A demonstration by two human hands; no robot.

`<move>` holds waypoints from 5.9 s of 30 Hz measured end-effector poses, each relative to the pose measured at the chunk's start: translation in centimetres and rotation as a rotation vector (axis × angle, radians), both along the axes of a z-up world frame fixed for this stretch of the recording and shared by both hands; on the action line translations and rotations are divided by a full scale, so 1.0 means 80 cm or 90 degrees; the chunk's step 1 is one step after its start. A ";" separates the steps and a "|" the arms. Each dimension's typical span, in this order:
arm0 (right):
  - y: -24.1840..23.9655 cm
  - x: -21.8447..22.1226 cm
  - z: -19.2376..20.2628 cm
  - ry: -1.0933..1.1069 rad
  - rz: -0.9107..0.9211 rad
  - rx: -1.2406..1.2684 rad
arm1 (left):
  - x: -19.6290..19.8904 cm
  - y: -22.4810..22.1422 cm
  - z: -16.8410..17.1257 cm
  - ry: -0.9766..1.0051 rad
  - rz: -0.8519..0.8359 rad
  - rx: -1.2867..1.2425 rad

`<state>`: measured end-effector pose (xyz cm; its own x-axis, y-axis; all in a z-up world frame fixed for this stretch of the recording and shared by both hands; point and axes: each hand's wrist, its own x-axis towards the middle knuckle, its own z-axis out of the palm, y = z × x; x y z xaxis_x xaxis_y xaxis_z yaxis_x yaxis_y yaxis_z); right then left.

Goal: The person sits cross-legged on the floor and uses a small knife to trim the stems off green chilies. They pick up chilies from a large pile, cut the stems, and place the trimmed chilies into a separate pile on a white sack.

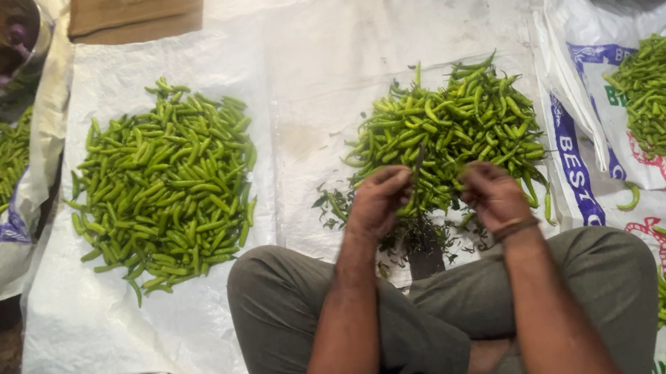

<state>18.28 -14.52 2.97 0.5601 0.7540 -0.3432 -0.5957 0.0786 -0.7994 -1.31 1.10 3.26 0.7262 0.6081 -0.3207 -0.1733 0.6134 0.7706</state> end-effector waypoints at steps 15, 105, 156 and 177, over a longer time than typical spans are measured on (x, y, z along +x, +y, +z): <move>0.009 0.005 -0.036 0.014 0.058 -0.032 | 0.010 0.019 -0.006 0.857 -0.159 0.570; -0.004 0.053 -0.002 0.002 -0.241 -0.072 | -0.031 0.077 0.003 0.391 0.453 0.050; 0.036 -0.033 -0.102 -0.648 0.258 -0.478 | 0.011 -0.004 -0.063 0.519 -0.060 0.371; 0.017 0.023 -0.063 -0.188 0.002 -0.190 | 0.067 0.030 0.012 0.642 -0.037 0.710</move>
